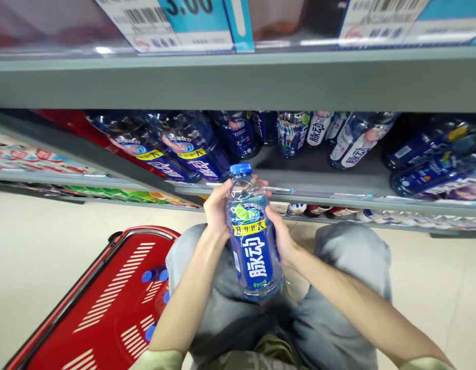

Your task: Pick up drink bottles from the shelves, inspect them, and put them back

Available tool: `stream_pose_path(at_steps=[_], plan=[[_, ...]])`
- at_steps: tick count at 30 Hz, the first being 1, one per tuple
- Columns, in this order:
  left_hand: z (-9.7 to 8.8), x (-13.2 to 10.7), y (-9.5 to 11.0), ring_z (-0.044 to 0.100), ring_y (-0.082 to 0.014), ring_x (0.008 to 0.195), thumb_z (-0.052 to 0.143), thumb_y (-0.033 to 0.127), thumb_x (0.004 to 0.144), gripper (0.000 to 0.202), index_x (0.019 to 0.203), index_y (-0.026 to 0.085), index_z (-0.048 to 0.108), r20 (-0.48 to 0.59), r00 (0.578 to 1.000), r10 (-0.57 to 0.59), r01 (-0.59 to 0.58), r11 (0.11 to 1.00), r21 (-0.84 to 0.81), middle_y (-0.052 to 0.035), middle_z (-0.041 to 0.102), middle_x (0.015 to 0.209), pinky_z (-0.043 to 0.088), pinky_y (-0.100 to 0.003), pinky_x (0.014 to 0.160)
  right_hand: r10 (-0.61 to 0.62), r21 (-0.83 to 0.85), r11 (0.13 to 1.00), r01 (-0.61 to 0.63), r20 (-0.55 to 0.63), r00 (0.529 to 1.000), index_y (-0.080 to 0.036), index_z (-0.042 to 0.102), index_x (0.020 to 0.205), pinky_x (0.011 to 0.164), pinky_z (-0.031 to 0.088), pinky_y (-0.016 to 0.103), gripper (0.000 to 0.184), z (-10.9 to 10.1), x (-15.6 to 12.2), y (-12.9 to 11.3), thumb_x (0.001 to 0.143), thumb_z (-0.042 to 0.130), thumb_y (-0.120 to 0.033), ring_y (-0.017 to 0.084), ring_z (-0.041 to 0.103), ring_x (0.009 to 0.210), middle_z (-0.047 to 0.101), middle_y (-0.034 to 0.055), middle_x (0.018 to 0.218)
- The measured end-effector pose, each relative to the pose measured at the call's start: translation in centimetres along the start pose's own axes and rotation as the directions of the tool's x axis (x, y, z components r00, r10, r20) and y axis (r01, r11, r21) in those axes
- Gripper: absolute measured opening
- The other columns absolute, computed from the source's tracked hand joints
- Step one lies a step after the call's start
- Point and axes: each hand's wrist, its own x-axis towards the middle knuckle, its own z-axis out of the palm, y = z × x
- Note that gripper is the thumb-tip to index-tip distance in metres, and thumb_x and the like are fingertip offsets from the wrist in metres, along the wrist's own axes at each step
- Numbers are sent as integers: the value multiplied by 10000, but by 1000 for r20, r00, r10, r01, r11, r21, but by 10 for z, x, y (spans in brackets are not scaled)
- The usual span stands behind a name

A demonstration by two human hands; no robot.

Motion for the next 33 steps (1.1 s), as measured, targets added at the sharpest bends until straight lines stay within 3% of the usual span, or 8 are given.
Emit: stream_pose_path(at_steps=[6,16,33], plan=[[-2,-2,0,731,-314,917,684,432,762,402,1008,114,679,-12,1000,-24,25,998,62,-133,760,982,575,-410,810,-63,38,997,64,-19,998,-252,740,1093,949,541,404,484,0,-1,10,792,691,-627,269,704,1044,788,4,1048],[-1,-2,-4,725,-329,937,704,440,697,410,961,127,681,-70,993,-94,96,995,23,-124,762,955,575,-413,799,-2,13,1000,3,-42,999,-232,748,1082,896,572,403,513,0,-6,10,790,679,-647,274,718,999,790,24,1026],[-5,-3,-7,725,-321,916,702,448,705,434,996,127,683,-35,995,-94,95,995,21,-118,755,955,578,-412,785,-3,4,1000,4,-53,999,-227,741,1082,892,565,393,494,0,-9,9,796,679,-626,274,725,979,790,27,1044]])
